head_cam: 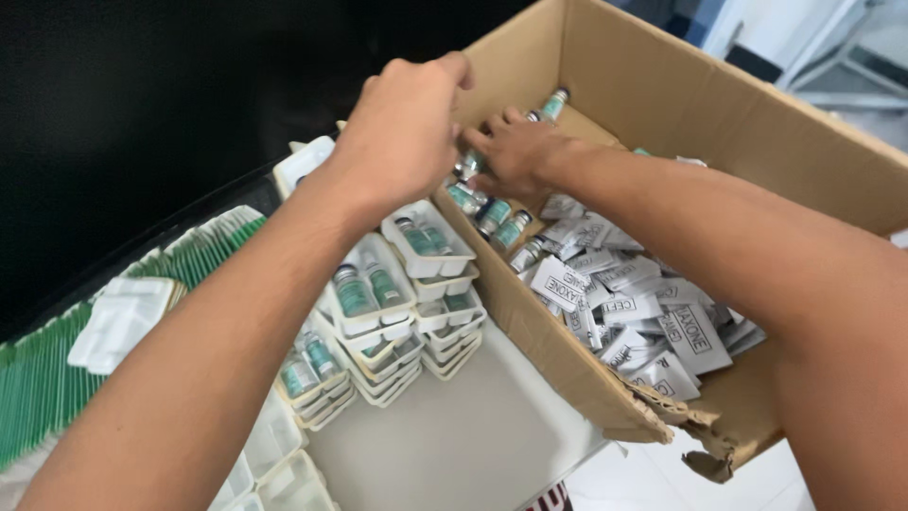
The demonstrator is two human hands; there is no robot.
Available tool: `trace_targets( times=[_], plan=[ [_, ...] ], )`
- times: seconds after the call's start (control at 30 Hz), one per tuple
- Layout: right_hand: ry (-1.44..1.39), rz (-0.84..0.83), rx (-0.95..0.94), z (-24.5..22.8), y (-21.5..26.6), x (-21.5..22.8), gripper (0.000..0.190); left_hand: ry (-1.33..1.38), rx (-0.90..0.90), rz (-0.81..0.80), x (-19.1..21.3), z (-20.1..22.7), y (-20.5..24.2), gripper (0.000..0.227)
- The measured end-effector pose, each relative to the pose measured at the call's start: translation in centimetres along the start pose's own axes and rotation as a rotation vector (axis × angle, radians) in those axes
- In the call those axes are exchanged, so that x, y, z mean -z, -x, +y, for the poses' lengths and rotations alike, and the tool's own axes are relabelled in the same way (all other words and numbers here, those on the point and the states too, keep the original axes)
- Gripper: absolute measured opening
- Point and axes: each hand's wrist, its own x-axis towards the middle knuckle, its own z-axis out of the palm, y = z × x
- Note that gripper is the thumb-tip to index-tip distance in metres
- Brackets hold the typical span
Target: The person opens white plastic trays, places small vials and ampoules into the compartments, and stacks the filled trays. The person also handles green and white packets and a cardboard box containing additional vials and packets.
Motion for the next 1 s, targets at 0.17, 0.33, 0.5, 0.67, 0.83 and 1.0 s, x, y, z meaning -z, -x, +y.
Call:
trace_targets(
  times=[0.17, 0.33, 0.5, 0.67, 0.83, 1.0],
  plan=[
    [0.086, 0.041, 0.056, 0.7, -0.7, -1.8, 0.06, 0.036, -0.017, -0.021, -0.5, 0.1, 0.1, 0.042],
    [0.093, -0.045, 0.033, 1.5, -2.1, -0.4, 0.049, 0.042, 0.04, -0.02, -0.5, -0.3, 0.7, 0.038],
    [-0.197, 0.06, 0.121, 3.3, -1.4, 6.3, 0.048, 0.216, 0.115, 0.174, -1.4, -1.7, 0.7, 0.038],
    [-0.815, 0.119, 0.07, 4.4, 0.8, 11.4, 0.044, 0.718, 0.534, 0.341, -2.5, -2.9, -1.7, 0.074],
    [-1.303, 0.417, 0.25, 0.6, -1.3, 12.4, 0.03, 1.454, 0.419, 0.411, -2.9, -2.3, -2.9, 0.07],
    [-0.65, 1.034, 0.283, -4.3, 0.2, 11.7, 0.024, 1.846, 0.096, 0.611, -2.4, -1.0, -2.4, 0.049]
  ],
)
